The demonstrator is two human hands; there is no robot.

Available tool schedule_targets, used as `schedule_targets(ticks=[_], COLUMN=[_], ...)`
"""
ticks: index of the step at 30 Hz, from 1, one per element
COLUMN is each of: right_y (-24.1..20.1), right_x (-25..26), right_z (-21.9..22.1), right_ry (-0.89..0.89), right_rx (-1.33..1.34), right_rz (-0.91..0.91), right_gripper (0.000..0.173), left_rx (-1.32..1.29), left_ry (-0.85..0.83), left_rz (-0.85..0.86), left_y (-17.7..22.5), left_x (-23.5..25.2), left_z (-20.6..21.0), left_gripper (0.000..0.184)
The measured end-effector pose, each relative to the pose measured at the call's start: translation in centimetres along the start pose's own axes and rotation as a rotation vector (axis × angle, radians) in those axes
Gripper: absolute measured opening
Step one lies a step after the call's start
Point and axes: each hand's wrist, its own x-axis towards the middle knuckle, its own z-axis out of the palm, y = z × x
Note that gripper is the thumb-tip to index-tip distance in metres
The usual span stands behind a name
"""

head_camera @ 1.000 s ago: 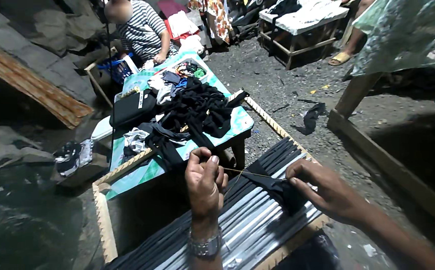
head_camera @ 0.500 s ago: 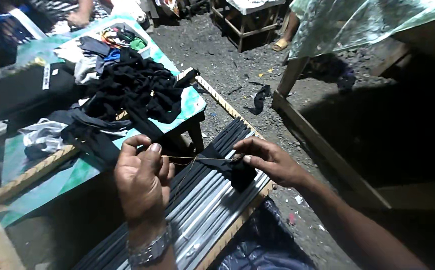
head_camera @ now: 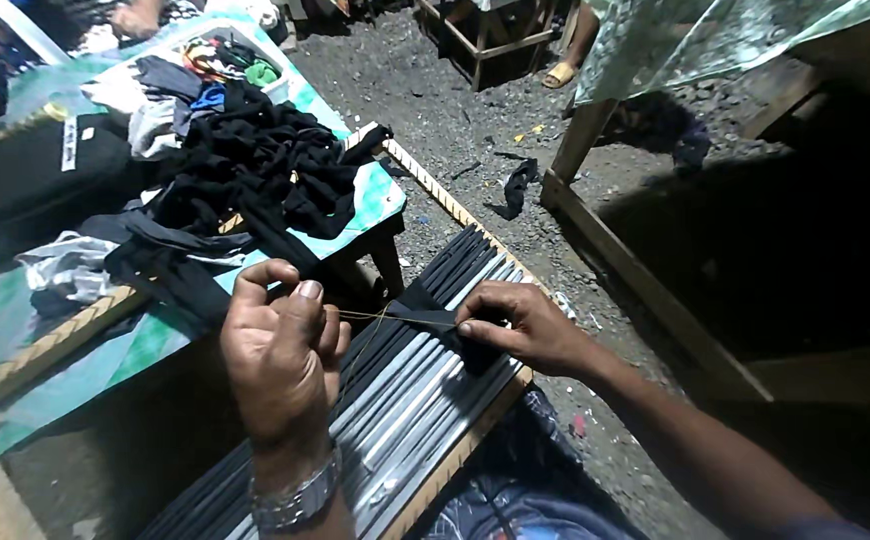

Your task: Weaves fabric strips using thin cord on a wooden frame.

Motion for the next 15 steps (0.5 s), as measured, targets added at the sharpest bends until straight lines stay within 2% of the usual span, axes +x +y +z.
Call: schedule_targets(ticks=[9,13,15], right_y=[0.5,0.1,0.0], right_x=[-0.4,-0.6,-0.7], right_z=[-1.3,-1.7,-2.0], right_ry=[0.042,-0.012,-0.059], right_rx=[0.014,0.262,0.387], right_rz=[0.060,0.175,0.249], right_gripper=[0.015,0.016,0.028], left_rx=[-0.023,0.078,0.227], left_ry=[0.067,0.024,0.059], left_rz=[-0.008,-0.070,-0.098], left_y=[-0.6,-1.3,-2.5], left_x=[-0.1,0.3,0.8], left_z=[-0.2,-0.8,-1.9], left_gripper=[0.014,0.015,0.011])
